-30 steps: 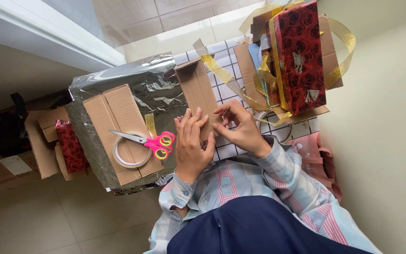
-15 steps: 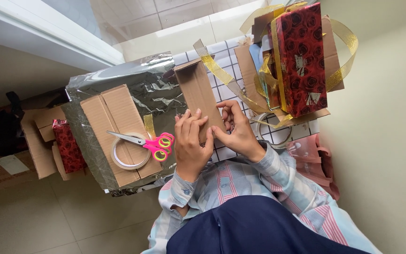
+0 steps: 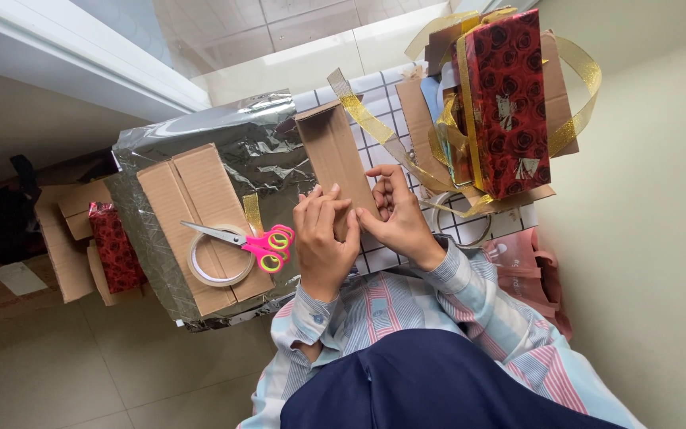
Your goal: Assembling a small cardboard structure using double-sided tape and scissors
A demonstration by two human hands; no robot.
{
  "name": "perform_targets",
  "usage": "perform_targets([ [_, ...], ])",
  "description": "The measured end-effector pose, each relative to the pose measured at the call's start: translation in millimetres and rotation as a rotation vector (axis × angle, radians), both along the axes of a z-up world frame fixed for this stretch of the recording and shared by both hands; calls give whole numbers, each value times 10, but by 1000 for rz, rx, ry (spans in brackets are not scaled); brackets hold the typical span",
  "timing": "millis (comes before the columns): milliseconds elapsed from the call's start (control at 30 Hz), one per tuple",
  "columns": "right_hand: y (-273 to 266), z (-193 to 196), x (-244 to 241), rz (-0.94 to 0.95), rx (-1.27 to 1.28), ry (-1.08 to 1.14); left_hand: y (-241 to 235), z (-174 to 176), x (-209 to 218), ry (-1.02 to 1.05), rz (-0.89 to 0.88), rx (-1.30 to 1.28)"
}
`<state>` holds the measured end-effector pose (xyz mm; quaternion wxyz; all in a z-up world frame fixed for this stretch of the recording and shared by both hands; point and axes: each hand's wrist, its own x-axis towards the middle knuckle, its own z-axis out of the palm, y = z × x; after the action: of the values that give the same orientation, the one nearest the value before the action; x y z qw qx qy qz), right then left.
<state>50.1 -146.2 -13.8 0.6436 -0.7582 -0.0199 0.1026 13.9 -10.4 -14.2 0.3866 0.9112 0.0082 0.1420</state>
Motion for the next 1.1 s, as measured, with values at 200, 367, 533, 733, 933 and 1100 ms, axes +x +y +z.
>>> perform_targets([
  [200,-38,-48,-2,18,47,21,7,109,-6,5,-21,-53],
  [367,-97,-73,-11,79,75,43,41,212,-50,68,-96,-59],
  [533,-145,-44,-43,123,53,29,46,291,-77,106,-150,-40],
  [733,-177,-14,-68,168,29,-23,70,253,-101,122,-182,-39],
  [933,-262,65,-109,224,-152,-376,133,128,-206,44,-235,-39],
  [1100,-294,64,-120,340,-289,-597,166,-3,-233,-10,-193,-90],
])
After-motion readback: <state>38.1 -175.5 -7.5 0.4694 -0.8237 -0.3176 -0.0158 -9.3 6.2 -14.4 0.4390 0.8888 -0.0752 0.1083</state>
